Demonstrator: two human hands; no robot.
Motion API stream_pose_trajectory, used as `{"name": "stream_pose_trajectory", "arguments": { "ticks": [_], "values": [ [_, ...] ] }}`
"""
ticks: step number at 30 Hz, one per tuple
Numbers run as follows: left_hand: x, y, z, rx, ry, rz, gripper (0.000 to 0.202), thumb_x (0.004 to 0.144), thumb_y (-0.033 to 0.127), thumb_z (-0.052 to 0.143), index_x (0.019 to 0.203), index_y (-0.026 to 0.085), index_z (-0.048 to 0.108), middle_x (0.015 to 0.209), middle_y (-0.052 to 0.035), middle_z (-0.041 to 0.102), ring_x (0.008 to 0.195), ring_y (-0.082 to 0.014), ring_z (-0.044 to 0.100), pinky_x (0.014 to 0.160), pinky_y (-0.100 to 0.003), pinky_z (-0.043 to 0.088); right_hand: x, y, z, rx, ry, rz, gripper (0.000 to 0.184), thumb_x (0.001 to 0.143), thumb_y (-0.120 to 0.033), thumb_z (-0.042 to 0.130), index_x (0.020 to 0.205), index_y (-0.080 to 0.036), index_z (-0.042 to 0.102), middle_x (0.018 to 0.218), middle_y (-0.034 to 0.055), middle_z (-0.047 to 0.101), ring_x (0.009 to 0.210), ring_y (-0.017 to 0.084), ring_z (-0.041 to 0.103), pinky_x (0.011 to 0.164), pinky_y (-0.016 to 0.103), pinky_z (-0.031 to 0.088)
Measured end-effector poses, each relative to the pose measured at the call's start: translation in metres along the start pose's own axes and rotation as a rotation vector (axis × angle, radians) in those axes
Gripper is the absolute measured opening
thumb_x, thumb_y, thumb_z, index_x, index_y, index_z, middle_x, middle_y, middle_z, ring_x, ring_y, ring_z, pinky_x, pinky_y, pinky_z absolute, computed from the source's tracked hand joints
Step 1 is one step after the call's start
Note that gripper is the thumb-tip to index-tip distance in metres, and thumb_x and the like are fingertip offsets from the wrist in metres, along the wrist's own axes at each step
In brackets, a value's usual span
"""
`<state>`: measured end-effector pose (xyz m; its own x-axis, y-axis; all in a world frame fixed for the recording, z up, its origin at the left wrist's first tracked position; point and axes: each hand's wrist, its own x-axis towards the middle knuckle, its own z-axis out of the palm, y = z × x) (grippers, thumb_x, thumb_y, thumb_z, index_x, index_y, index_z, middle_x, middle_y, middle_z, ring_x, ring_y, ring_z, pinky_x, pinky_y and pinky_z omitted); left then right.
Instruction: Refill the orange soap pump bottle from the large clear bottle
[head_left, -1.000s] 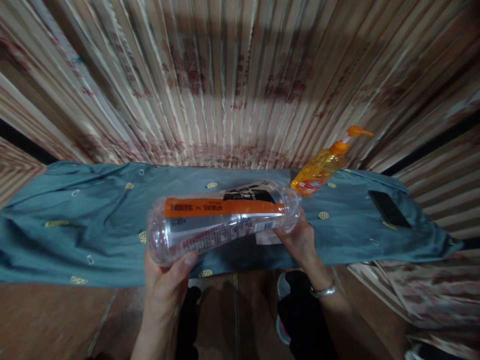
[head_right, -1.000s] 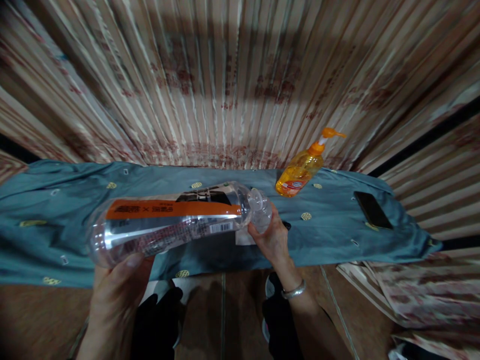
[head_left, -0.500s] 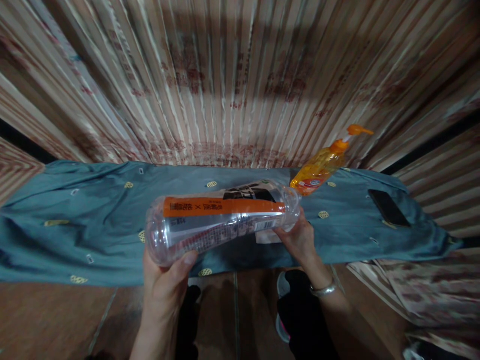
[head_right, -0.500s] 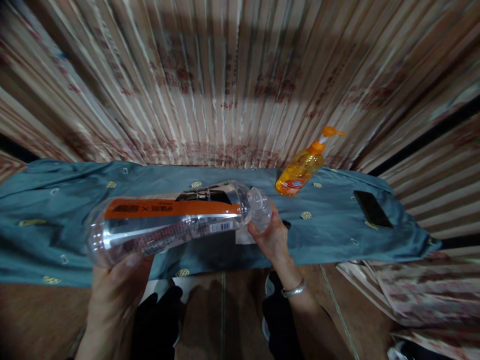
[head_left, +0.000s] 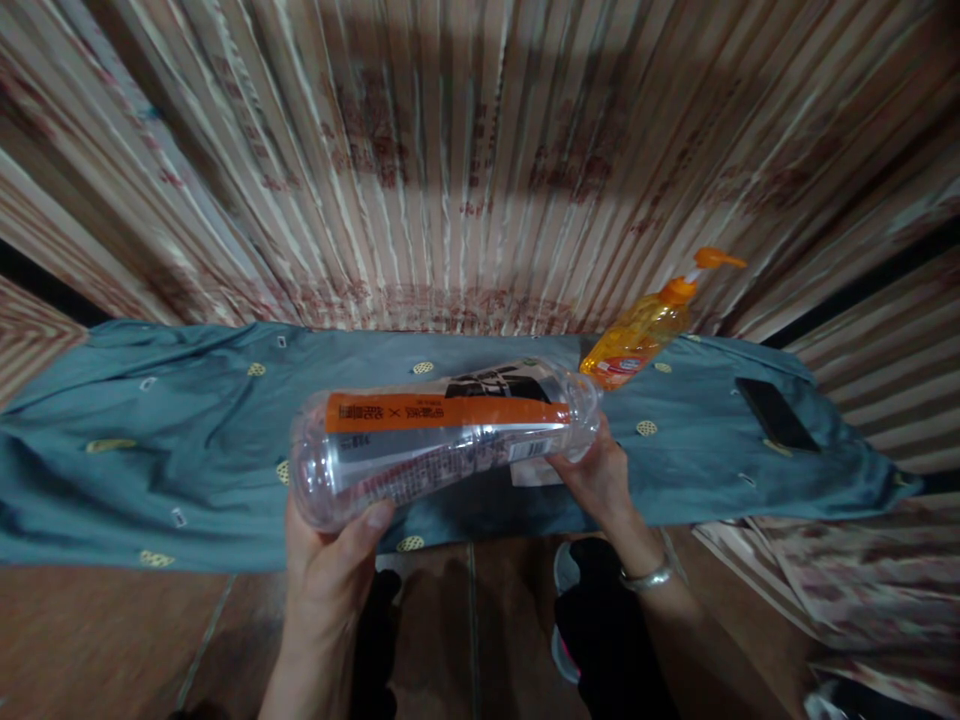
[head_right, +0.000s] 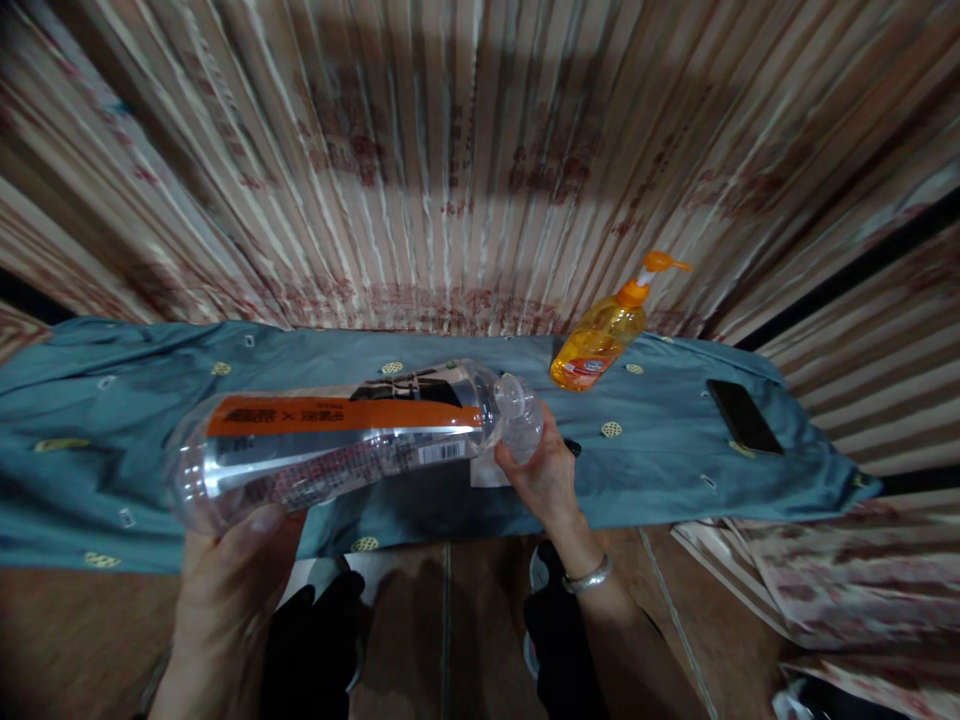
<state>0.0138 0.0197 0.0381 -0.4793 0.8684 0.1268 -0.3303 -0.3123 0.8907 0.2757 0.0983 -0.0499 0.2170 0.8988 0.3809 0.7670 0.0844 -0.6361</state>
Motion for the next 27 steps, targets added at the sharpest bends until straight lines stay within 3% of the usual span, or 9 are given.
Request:
{"name": "stream_pose_trajectory", "arguments": {
  "ticks": [6, 12, 15, 20, 27],
  "values": [
    [0.005, -0.007, -0.008, -0.012, -0.061, 0.084, 0.074, 0.065, 0.034, 0.095, 0.134, 0.030, 0.069, 0.127, -0.0099, 0.073, 0.109, -0.0334, 0.074, 0.090, -0.047, 0.066, 0.000, 0.000, 0.000, 0.013, -0.010, 0.006, 0.075, 0.076, -0.055, 0.068, 0.138, -0.015, 0.056, 0.113, 0.0172, 0.081, 0.096, 0.036, 0.079, 0.083, 0.052, 0.065],
    [0.003, -0.002, -0.002, -0.026, -0.031, 0.061, 0.080, 0.062, 0.034, 0.096, 0.137, 0.032, 0.068, 0.133, -0.0103, 0.071, 0.118, -0.0390, 0.071, 0.093, -0.052, 0.064, 0.000, 0.002, 0.001, 0.005, -0.005, -0.002, 0.079, 0.076, -0.058, 0.067, 0.140, -0.014, 0.054, 0.114, 0.0185, 0.080, 0.097, 0.038, 0.079, 0.084, 0.053, 0.064],
    [-0.001, 0.005, 0.005, -0.015, -0.005, -0.009, 0.077, 0.066, 0.032, 0.095, 0.137, 0.035, 0.068, 0.136, -0.0088, 0.071, 0.125, -0.0378, 0.068, 0.102, -0.054, 0.060, 0.000, 0.002, 0.001, 0.009, -0.006, 0.003, 0.080, 0.075, -0.058, 0.067, 0.140, -0.013, 0.054, 0.114, 0.0184, 0.080, 0.099, 0.038, 0.078, 0.085, 0.053, 0.064],
    [-0.001, 0.003, 0.005, -0.035, -0.007, 0.032, 0.072, 0.063, 0.032, 0.096, 0.131, 0.033, 0.072, 0.128, -0.0081, 0.074, 0.110, -0.0318, 0.074, 0.092, -0.047, 0.066, -0.001, 0.001, 0.000, 0.014, -0.011, 0.000, 0.078, 0.077, -0.055, 0.066, 0.141, -0.012, 0.054, 0.116, 0.0197, 0.078, 0.104, 0.040, 0.078, 0.088, 0.054, 0.063],
    [0.001, 0.002, 0.003, -0.025, -0.010, 0.045, 0.075, 0.062, 0.031, 0.096, 0.132, 0.033, 0.072, 0.133, -0.0088, 0.072, 0.116, -0.0327, 0.072, 0.093, -0.044, 0.065, 0.001, -0.003, -0.003, 0.024, -0.025, 0.029, 0.080, 0.075, -0.055, 0.067, 0.142, -0.012, 0.056, 0.116, 0.0186, 0.080, 0.101, 0.038, 0.079, 0.086, 0.052, 0.064]
  ]
}}
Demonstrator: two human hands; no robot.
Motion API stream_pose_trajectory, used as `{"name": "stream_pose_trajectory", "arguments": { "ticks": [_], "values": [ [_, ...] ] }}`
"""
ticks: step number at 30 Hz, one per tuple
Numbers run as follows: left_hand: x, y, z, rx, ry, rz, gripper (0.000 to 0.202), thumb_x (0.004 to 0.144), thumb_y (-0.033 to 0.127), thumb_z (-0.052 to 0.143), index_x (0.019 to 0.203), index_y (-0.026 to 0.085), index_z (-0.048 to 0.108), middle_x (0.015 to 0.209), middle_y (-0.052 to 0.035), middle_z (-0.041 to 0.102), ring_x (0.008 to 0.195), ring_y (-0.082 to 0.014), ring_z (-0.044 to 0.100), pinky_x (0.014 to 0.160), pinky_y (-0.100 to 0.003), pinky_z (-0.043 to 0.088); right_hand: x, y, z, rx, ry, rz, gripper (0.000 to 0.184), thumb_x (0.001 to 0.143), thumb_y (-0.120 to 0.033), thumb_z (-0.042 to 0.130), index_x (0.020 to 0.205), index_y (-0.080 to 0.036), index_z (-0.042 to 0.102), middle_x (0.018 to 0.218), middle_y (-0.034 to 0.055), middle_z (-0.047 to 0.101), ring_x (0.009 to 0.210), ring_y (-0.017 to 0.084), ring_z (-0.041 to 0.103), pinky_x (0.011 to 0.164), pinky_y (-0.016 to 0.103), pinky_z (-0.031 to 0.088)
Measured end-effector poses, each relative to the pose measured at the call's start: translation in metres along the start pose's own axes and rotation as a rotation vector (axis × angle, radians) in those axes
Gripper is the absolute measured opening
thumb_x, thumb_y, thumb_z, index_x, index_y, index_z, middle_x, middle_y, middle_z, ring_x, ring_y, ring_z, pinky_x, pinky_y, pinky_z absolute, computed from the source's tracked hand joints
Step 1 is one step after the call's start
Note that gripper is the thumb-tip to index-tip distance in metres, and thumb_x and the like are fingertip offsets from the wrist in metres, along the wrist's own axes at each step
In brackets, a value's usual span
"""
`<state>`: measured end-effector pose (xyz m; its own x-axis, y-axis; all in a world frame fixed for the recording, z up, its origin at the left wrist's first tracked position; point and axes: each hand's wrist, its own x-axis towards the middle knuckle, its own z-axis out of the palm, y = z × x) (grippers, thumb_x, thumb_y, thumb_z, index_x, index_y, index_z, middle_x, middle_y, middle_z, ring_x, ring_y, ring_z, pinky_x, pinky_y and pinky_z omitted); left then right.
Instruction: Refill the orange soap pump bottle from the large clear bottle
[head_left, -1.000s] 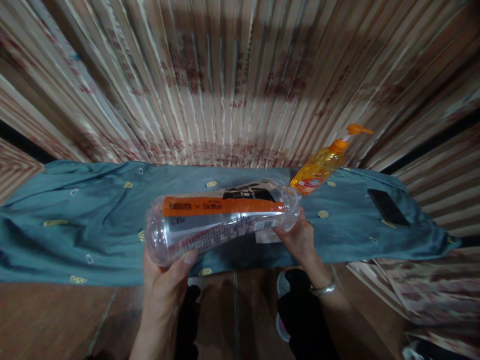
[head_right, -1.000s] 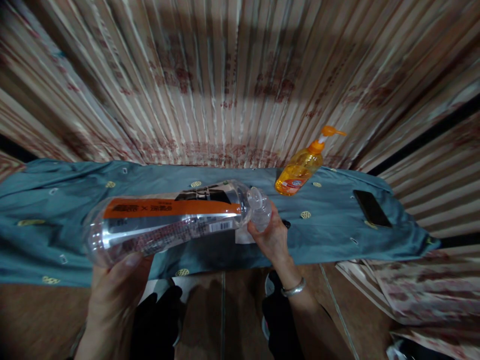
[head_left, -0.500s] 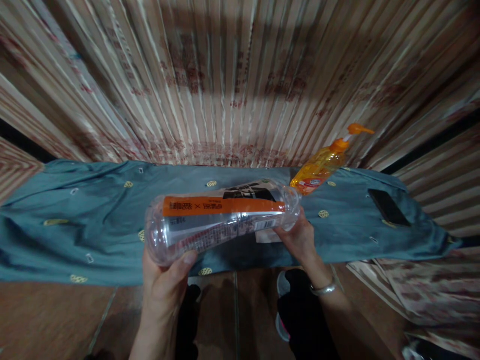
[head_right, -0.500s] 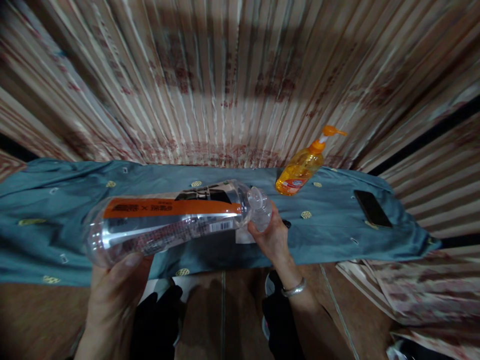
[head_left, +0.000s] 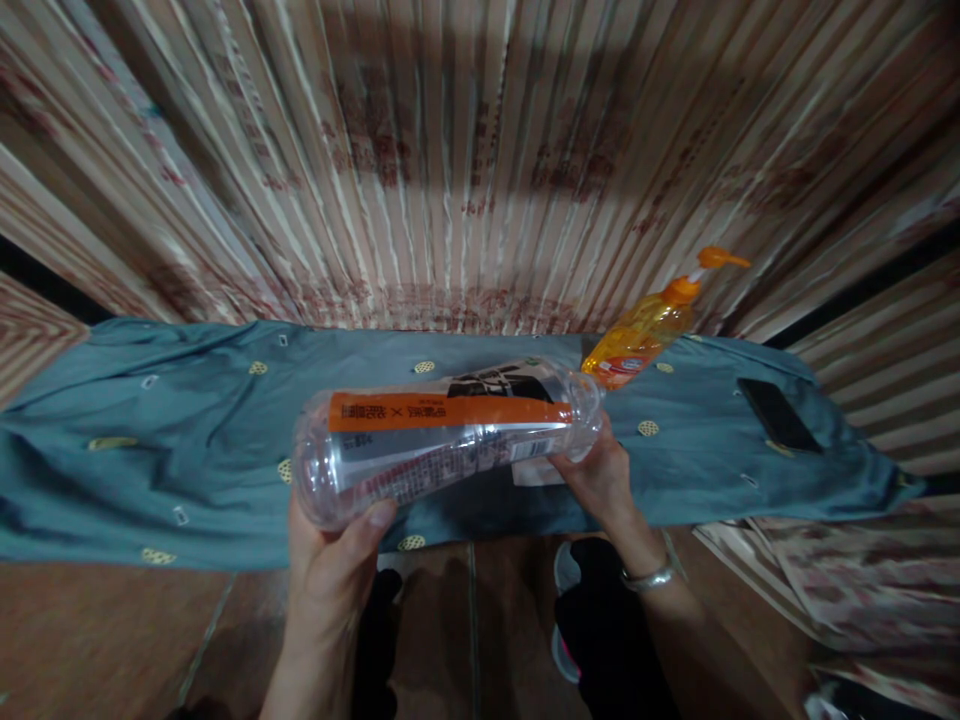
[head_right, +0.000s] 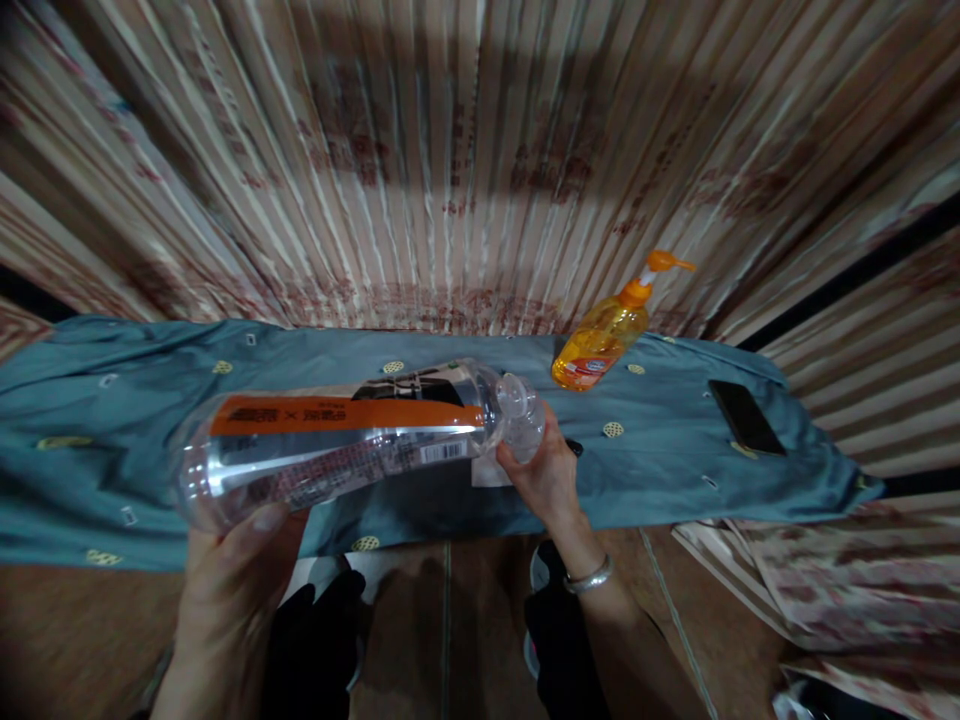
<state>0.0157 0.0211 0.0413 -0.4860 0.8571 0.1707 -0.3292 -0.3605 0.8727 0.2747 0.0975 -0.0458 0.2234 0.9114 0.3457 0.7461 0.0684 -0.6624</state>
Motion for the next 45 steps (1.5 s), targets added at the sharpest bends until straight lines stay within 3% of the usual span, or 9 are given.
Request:
{"name": "stream_pose_trajectory", "arguments": {
  "ticks": [4, 8, 10, 14, 25, 31, 45],
  "values": [
    [-0.003, 0.003, 0.003, -0.015, 0.002, -0.046, 0.067, 0.066, 0.029, 0.095, 0.130, 0.033, 0.073, 0.125, -0.0069, 0.075, 0.113, -0.0284, 0.073, 0.096, -0.041, 0.063, 0.000, -0.001, 0.000, -0.007, 0.003, 0.010, 0.080, 0.073, -0.055, 0.068, 0.140, -0.012, 0.057, 0.116, 0.0194, 0.081, 0.100, 0.038, 0.079, 0.086, 0.050, 0.065],
    [0.001, -0.005, -0.006, -0.016, -0.016, 0.004, 0.070, 0.065, 0.028, 0.095, 0.130, 0.031, 0.072, 0.123, -0.0073, 0.075, 0.111, -0.0288, 0.074, 0.095, -0.040, 0.063, 0.000, 0.002, 0.002, -0.010, 0.022, -0.005, 0.078, 0.074, -0.056, 0.068, 0.138, -0.012, 0.058, 0.113, 0.0187, 0.081, 0.097, 0.037, 0.080, 0.083, 0.049, 0.065],
    [0.004, -0.010, -0.012, -0.013, -0.057, 0.035, 0.076, 0.061, 0.032, 0.096, 0.133, 0.030, 0.070, 0.125, -0.0091, 0.074, 0.105, -0.0311, 0.075, 0.089, -0.043, 0.066, 0.000, 0.004, 0.003, -0.009, 0.039, -0.031, 0.077, 0.075, -0.056, 0.068, 0.138, -0.012, 0.058, 0.112, 0.0181, 0.081, 0.096, 0.036, 0.080, 0.083, 0.048, 0.065],
    [0.005, -0.013, -0.017, -0.003, -0.056, 0.017, 0.076, 0.064, 0.032, 0.095, 0.135, 0.031, 0.068, 0.128, -0.0096, 0.072, 0.111, -0.0329, 0.074, 0.093, -0.047, 0.065, -0.001, 0.008, 0.005, -0.001, 0.051, -0.067, 0.077, 0.075, -0.055, 0.068, 0.138, -0.012, 0.057, 0.113, 0.0186, 0.081, 0.097, 0.036, 0.080, 0.083, 0.048, 0.065],
    [0.001, -0.008, -0.008, -0.016, -0.015, 0.001, 0.073, 0.062, 0.033, 0.097, 0.131, 0.031, 0.071, 0.129, -0.0087, 0.073, 0.107, -0.0294, 0.075, 0.093, -0.043, 0.064, -0.001, 0.006, 0.005, 0.004, 0.048, -0.027, 0.079, 0.072, -0.056, 0.067, 0.137, -0.012, 0.059, 0.112, 0.0188, 0.082, 0.097, 0.037, 0.080, 0.084, 0.049, 0.065],
    [-0.004, 0.003, 0.002, -0.039, 0.003, -0.059, 0.066, 0.065, 0.031, 0.097, 0.127, 0.035, 0.075, 0.129, -0.0059, 0.074, 0.118, -0.0287, 0.071, 0.102, -0.042, 0.060, -0.002, 0.005, 0.003, 0.005, 0.050, -0.032, 0.074, 0.075, -0.058, 0.067, 0.134, -0.014, 0.062, 0.112, 0.0171, 0.082, 0.095, 0.036, 0.080, 0.081, 0.049, 0.066],
    [-0.004, 0.007, 0.003, -0.058, 0.024, -0.086, 0.082, 0.063, 0.028, 0.097, 0.139, 0.038, 0.069, 0.139, -0.0062, 0.071, 0.121, -0.0313, 0.070, 0.096, -0.042, 0.063, -0.002, 0.007, 0.003, 0.008, 0.043, -0.047, 0.078, 0.074, -0.055, 0.068, 0.139, -0.013, 0.058, 0.108, 0.0169, 0.082, 0.095, 0.036, 0.081, 0.082, 0.047, 0.066]
  ]
}}
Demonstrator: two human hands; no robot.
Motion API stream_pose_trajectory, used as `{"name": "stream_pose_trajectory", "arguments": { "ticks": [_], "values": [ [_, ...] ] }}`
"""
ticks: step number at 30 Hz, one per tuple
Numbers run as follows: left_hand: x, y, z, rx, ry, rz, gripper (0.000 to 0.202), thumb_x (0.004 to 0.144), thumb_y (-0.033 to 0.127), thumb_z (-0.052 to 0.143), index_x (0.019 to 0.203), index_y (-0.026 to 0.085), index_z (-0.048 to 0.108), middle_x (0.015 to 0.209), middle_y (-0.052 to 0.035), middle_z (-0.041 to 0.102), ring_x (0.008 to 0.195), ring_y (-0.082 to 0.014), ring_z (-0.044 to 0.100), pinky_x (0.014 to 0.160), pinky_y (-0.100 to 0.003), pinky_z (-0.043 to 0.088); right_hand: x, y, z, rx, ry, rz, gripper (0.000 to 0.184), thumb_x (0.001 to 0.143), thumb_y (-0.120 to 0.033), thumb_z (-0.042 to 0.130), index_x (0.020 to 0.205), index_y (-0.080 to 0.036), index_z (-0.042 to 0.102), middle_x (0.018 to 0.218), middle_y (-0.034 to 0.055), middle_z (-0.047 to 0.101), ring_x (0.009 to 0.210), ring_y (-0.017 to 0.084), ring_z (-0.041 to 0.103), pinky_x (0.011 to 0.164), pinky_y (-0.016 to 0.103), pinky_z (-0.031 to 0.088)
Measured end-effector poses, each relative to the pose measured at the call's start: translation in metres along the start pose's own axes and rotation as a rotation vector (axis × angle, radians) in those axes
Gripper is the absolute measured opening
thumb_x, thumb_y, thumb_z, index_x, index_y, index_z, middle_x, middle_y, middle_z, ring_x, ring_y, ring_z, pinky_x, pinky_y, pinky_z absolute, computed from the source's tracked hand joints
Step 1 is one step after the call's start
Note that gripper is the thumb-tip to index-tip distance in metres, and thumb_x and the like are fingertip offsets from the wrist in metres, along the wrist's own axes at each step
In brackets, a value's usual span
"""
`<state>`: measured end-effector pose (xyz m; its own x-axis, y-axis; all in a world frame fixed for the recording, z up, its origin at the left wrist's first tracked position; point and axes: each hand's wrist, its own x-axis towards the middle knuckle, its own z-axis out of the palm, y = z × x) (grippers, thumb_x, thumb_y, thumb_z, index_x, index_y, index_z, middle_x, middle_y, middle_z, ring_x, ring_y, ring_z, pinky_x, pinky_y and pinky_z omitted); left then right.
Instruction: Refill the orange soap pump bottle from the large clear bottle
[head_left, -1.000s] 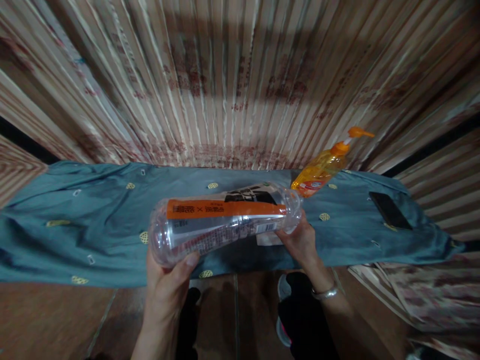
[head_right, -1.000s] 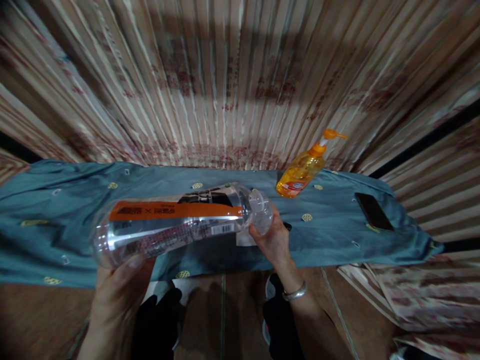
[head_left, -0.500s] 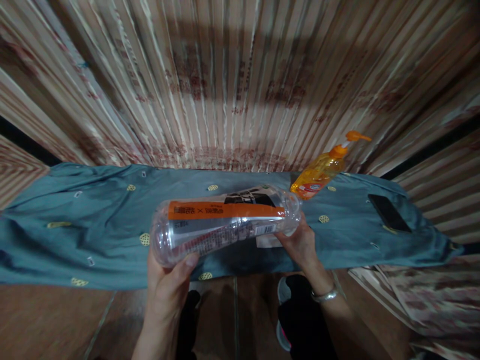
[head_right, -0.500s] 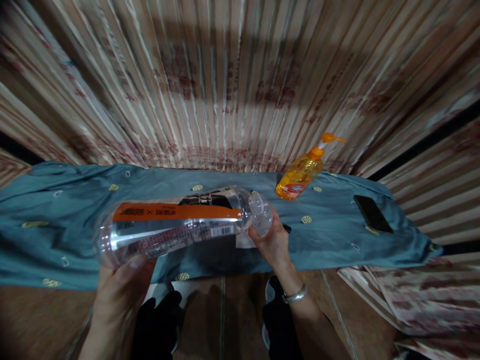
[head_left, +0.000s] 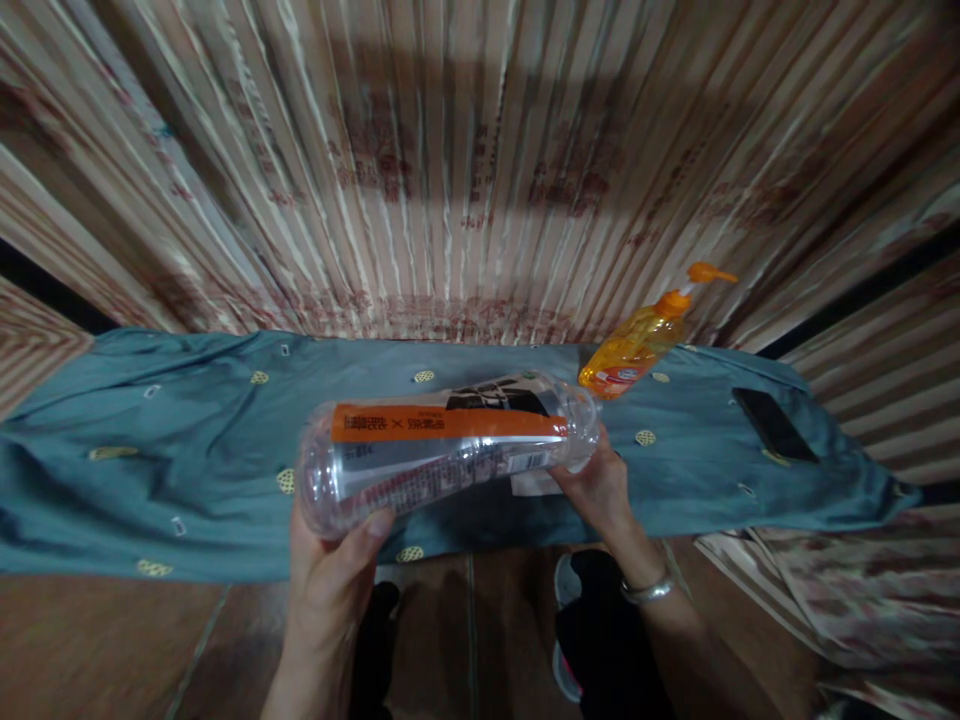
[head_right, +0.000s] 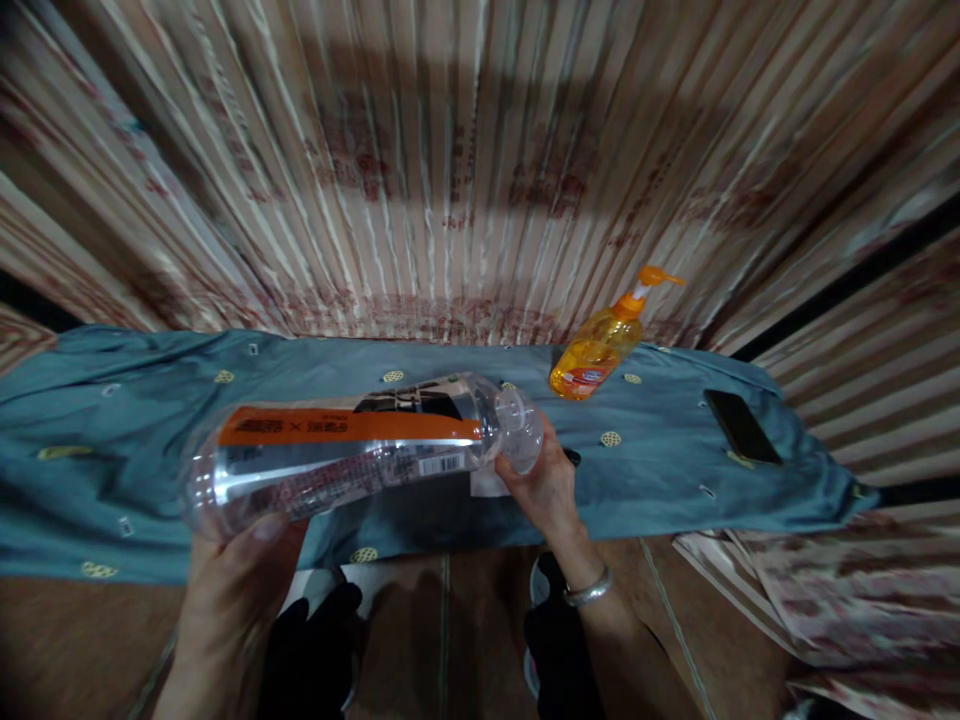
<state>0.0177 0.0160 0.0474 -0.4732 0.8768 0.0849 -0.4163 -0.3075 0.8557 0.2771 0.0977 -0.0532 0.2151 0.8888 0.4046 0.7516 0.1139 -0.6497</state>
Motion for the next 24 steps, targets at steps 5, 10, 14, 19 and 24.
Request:
{"name": "stream_pose_trajectory", "arguments": {
  "ticks": [5, 10, 14, 19, 24],
  "values": [
    [0.0002, 0.0016, 0.0017, 0.024, 0.005, -0.007, 0.085, 0.062, 0.031, 0.098, 0.141, 0.037, 0.067, 0.139, -0.0071, 0.070, 0.125, -0.0327, 0.068, 0.100, -0.042, 0.061, -0.0001, -0.0007, -0.0006, -0.002, -0.004, 0.001, 0.077, 0.074, -0.054, 0.068, 0.139, -0.014, 0.058, 0.109, 0.0163, 0.082, 0.096, 0.036, 0.081, 0.083, 0.046, 0.066],
    [0.0000, 0.0026, 0.0039, 0.028, 0.019, -0.020, 0.085, 0.062, 0.032, 0.098, 0.141, 0.036, 0.067, 0.136, -0.0071, 0.072, 0.120, -0.0305, 0.070, 0.100, -0.041, 0.060, 0.0003, -0.0009, -0.0002, -0.004, -0.003, 0.003, 0.077, 0.075, -0.055, 0.067, 0.138, -0.013, 0.059, 0.109, 0.0173, 0.082, 0.097, 0.037, 0.081, 0.084, 0.047, 0.066],
    [0.0005, 0.0027, 0.0044, 0.027, 0.017, -0.012, 0.080, 0.062, 0.032, 0.097, 0.137, 0.035, 0.069, 0.134, -0.0068, 0.073, 0.122, -0.0310, 0.069, 0.101, -0.041, 0.060, 0.0003, -0.0017, -0.0005, -0.009, -0.015, -0.002, 0.076, 0.076, -0.057, 0.067, 0.138, -0.013, 0.058, 0.111, 0.0182, 0.082, 0.096, 0.037, 0.080, 0.082, 0.050, 0.066],
    [0.0012, 0.0032, 0.0039, 0.039, 0.014, -0.020, 0.078, 0.063, 0.033, 0.097, 0.136, 0.035, 0.070, 0.131, -0.0067, 0.074, 0.121, -0.0334, 0.070, 0.102, -0.045, 0.059, 0.0004, -0.0036, -0.0020, 0.008, -0.025, -0.001, 0.069, 0.078, -0.059, 0.066, 0.132, -0.017, 0.061, 0.113, 0.0165, 0.081, 0.096, 0.037, 0.080, 0.083, 0.050, 0.065],
    [0.0010, 0.0022, 0.0049, 0.029, 0.036, -0.019, 0.082, 0.062, 0.034, 0.098, 0.137, 0.037, 0.069, 0.133, -0.0054, 0.073, 0.119, -0.0313, 0.071, 0.102, -0.043, 0.060, 0.0010, -0.0047, -0.0029, 0.024, -0.034, 0.021, 0.066, 0.077, -0.058, 0.068, 0.129, -0.017, 0.061, 0.110, 0.0161, 0.081, 0.095, 0.037, 0.079, 0.082, 0.050, 0.065]
  ]
}}
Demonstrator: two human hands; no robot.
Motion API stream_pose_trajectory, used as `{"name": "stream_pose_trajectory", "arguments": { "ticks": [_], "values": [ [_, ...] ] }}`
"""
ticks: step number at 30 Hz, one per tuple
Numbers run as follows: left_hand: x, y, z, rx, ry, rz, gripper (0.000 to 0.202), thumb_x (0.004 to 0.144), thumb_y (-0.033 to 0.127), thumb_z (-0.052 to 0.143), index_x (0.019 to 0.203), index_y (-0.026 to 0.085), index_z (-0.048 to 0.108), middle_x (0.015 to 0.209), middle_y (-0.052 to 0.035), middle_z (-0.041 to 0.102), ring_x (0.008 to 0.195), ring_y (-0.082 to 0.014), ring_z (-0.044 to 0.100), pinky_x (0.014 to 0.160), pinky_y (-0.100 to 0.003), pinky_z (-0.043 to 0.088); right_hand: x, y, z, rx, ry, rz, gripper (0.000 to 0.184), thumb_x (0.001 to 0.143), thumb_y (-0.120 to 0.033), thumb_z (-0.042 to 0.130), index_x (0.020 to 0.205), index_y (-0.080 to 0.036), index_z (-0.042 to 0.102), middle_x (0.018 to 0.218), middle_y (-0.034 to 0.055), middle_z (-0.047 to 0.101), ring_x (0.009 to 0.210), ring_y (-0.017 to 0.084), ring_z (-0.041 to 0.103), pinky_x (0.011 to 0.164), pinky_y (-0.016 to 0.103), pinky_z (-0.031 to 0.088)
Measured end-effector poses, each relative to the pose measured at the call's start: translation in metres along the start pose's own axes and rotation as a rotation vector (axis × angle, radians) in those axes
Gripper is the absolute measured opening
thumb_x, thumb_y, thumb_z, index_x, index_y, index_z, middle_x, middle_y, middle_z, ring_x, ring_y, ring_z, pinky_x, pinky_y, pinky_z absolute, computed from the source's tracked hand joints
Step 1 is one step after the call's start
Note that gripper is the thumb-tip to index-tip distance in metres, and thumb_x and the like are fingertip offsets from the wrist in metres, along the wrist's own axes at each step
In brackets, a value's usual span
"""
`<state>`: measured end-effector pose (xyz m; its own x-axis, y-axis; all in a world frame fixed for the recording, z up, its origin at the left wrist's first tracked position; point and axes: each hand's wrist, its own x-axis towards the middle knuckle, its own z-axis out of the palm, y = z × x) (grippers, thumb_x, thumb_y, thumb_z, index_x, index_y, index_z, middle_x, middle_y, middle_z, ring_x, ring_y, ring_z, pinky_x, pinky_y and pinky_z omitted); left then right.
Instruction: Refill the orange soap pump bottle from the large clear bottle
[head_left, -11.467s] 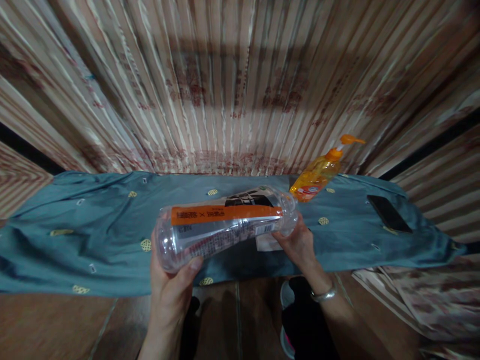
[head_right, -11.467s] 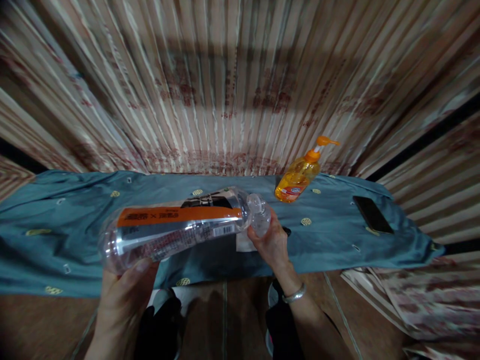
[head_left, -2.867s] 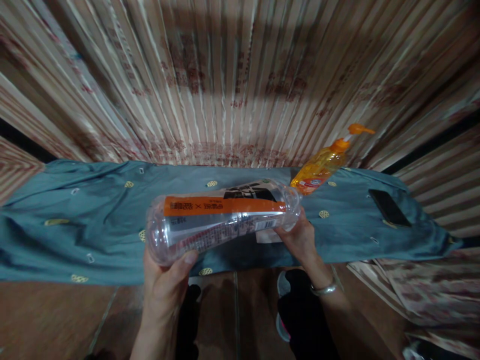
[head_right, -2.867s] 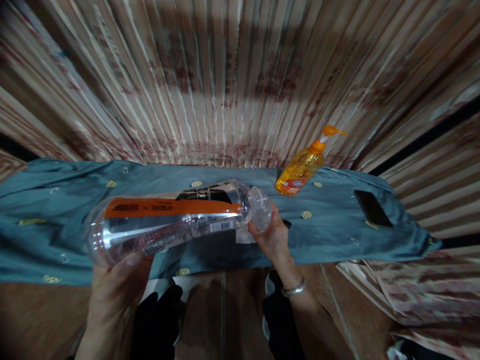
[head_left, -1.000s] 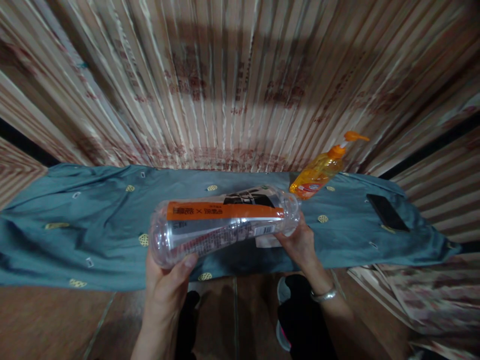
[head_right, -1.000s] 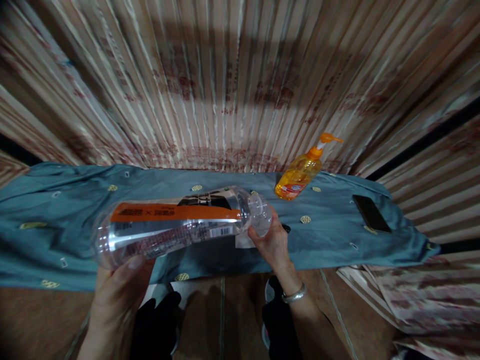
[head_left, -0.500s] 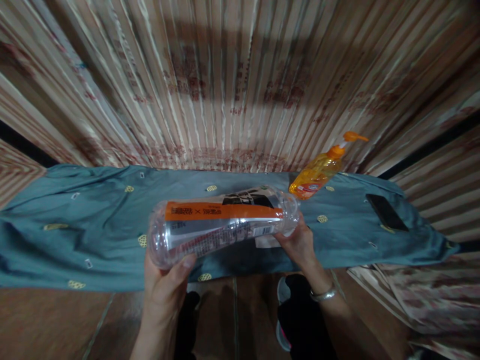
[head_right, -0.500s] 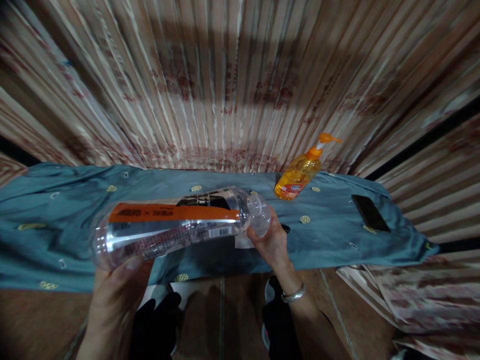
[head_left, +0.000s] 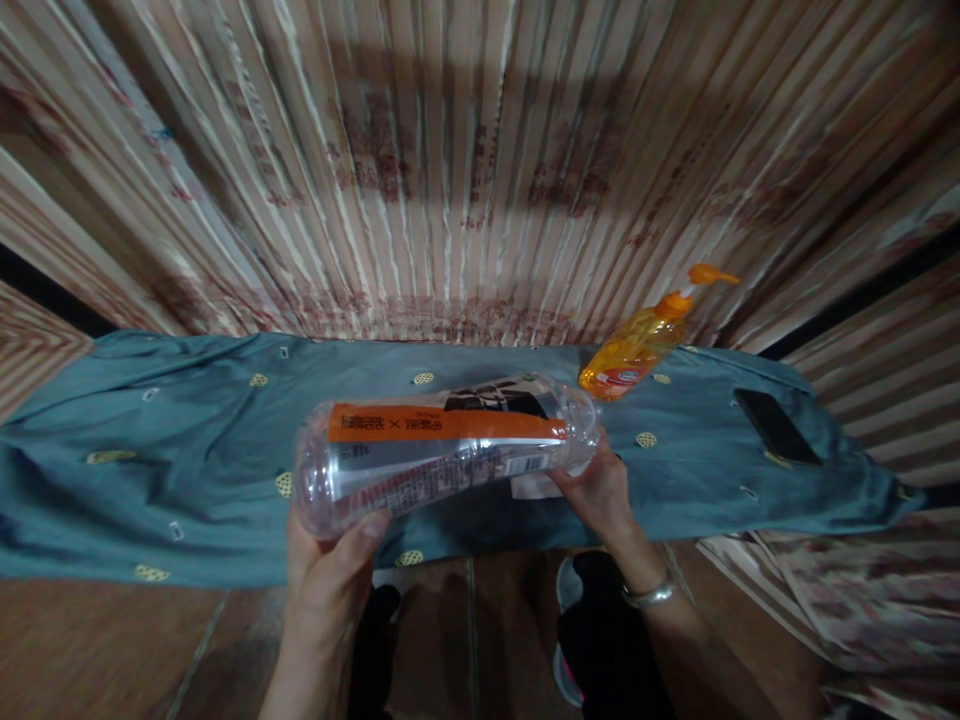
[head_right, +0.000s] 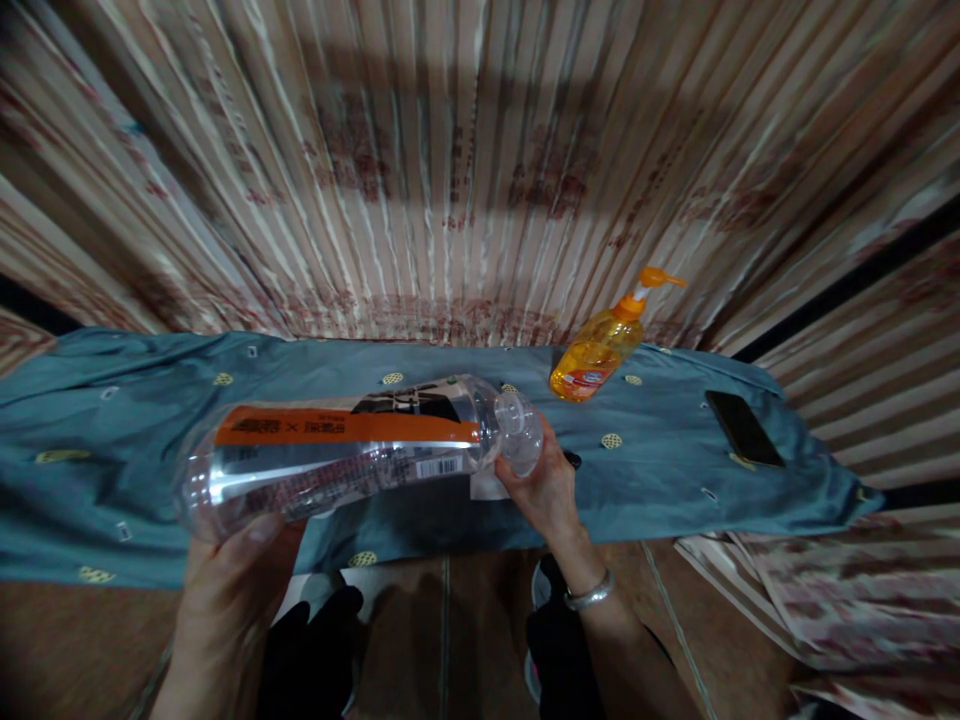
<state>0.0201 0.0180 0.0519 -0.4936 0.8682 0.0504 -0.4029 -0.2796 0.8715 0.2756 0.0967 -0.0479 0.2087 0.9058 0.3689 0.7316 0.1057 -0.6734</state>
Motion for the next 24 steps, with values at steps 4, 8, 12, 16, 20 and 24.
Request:
{"name": "stream_pose_trajectory", "arguments": {
  "ticks": [4, 8, 12, 16, 20, 24],
  "values": [
    [0.0010, -0.0011, 0.0009, -0.020, -0.004, 0.013, 0.078, 0.061, 0.035, 0.099, 0.134, 0.036, 0.071, 0.129, -0.0045, 0.074, 0.113, -0.0285, 0.072, 0.098, -0.041, 0.062, -0.0004, 0.0006, -0.0001, 0.011, -0.009, -0.007, 0.068, 0.077, -0.058, 0.068, 0.130, -0.016, 0.060, 0.109, 0.0167, 0.081, 0.094, 0.037, 0.079, 0.081, 0.049, 0.065],
    [0.0024, -0.0004, 0.0021, -0.011, -0.010, 0.019, 0.072, 0.060, 0.034, 0.099, 0.128, 0.031, 0.074, 0.119, -0.0059, 0.077, 0.102, -0.0256, 0.075, 0.094, -0.040, 0.064, -0.0007, 0.0007, 0.0003, 0.004, -0.006, 0.004, 0.070, 0.077, -0.057, 0.069, 0.133, -0.017, 0.060, 0.111, 0.0159, 0.081, 0.096, 0.036, 0.079, 0.083, 0.049, 0.065],
    [0.0027, 0.0008, 0.0034, 0.009, -0.021, 0.031, 0.075, 0.062, 0.037, 0.097, 0.132, 0.031, 0.072, 0.123, -0.0078, 0.076, 0.111, -0.0319, 0.074, 0.097, -0.045, 0.062, 0.0002, -0.0004, 0.0000, 0.004, -0.005, 0.001, 0.071, 0.077, -0.057, 0.068, 0.134, -0.015, 0.060, 0.111, 0.0172, 0.081, 0.095, 0.037, 0.079, 0.083, 0.051, 0.064],
    [0.0033, 0.0013, 0.0017, 0.002, -0.027, 0.016, 0.078, 0.063, 0.032, 0.097, 0.136, 0.033, 0.069, 0.127, -0.0081, 0.075, 0.117, -0.0331, 0.072, 0.098, -0.046, 0.062, 0.0014, -0.0033, -0.0013, 0.017, -0.027, 0.014, 0.067, 0.075, -0.056, 0.068, 0.129, -0.017, 0.061, 0.110, 0.0170, 0.081, 0.096, 0.038, 0.079, 0.083, 0.051, 0.065],
    [0.0043, 0.0005, -0.0014, 0.006, -0.022, 0.008, 0.081, 0.063, 0.033, 0.097, 0.138, 0.033, 0.068, 0.125, -0.0074, 0.076, 0.111, -0.0314, 0.074, 0.094, -0.044, 0.064, 0.0017, -0.0056, -0.0014, 0.015, -0.023, 0.027, 0.065, 0.074, -0.055, 0.067, 0.125, -0.015, 0.061, 0.111, 0.0199, 0.079, 0.101, 0.040, 0.079, 0.086, 0.054, 0.065],
    [0.0046, -0.0007, -0.0033, 0.018, -0.008, 0.012, 0.082, 0.061, 0.037, 0.098, 0.137, 0.032, 0.068, 0.119, -0.0058, 0.077, 0.111, -0.0304, 0.074, 0.095, -0.041, 0.063, 0.0013, -0.0053, -0.0004, 0.031, -0.014, 0.018, 0.072, 0.074, -0.055, 0.067, 0.131, -0.011, 0.060, 0.116, 0.0218, 0.079, 0.105, 0.040, 0.078, 0.090, 0.054, 0.064]
  ]
}}
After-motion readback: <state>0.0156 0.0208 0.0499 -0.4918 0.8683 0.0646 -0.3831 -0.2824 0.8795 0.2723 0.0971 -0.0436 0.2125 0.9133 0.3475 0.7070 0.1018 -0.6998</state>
